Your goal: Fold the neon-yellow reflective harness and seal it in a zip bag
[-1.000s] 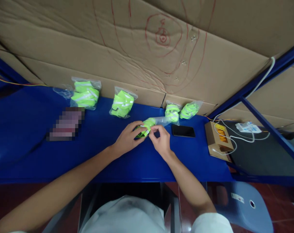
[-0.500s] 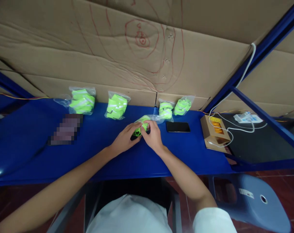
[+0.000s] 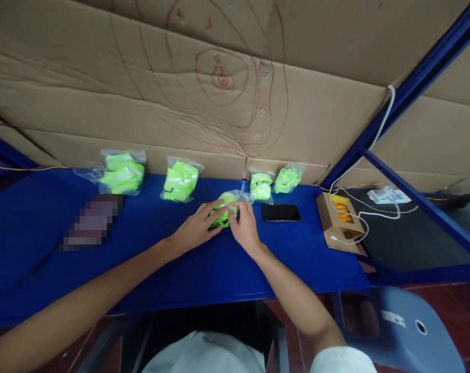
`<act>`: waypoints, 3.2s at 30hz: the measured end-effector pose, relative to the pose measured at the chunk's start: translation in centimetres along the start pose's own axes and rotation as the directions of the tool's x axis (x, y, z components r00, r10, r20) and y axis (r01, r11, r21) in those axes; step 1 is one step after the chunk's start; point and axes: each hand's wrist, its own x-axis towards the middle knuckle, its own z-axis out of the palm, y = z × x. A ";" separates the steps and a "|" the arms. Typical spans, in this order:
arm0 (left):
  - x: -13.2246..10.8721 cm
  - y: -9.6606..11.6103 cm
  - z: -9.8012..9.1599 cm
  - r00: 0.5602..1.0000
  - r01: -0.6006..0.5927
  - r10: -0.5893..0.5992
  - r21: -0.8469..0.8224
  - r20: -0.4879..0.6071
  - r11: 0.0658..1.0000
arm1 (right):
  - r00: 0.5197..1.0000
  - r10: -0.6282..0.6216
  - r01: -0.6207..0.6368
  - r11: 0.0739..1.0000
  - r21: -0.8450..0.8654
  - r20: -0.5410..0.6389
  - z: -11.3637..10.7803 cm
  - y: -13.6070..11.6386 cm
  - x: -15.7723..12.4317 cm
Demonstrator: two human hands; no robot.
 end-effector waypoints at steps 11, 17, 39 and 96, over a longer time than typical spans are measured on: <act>-0.3 -1.4 0.6 0.991 0.058 -0.067 -0.080 -0.119 0.995 | 0.982 -0.120 0.124 0.992 -0.014 0.145 -0.7 -0.5 0.3; -0.1 -1.7 0.6 0.961 0.239 -0.252 -0.121 -0.112 0.963 | 0.992 -0.039 0.033 0.998 0.055 0.117 0.4 0.1 0.0; 0.7 -1.8 0.7 0.741 0.288 -0.647 -0.956 0.183 0.059 | 0.954 0.299 -0.266 0.883 0.387 -0.026 0.5 1.8 1.2; -0.6 1.8 -2.7 0.915 -0.094 -0.085 -0.416 -0.393 0.905 | 0.964 -0.213 0.252 0.919 -0.304 0.156 -0.8 -0.5 0.4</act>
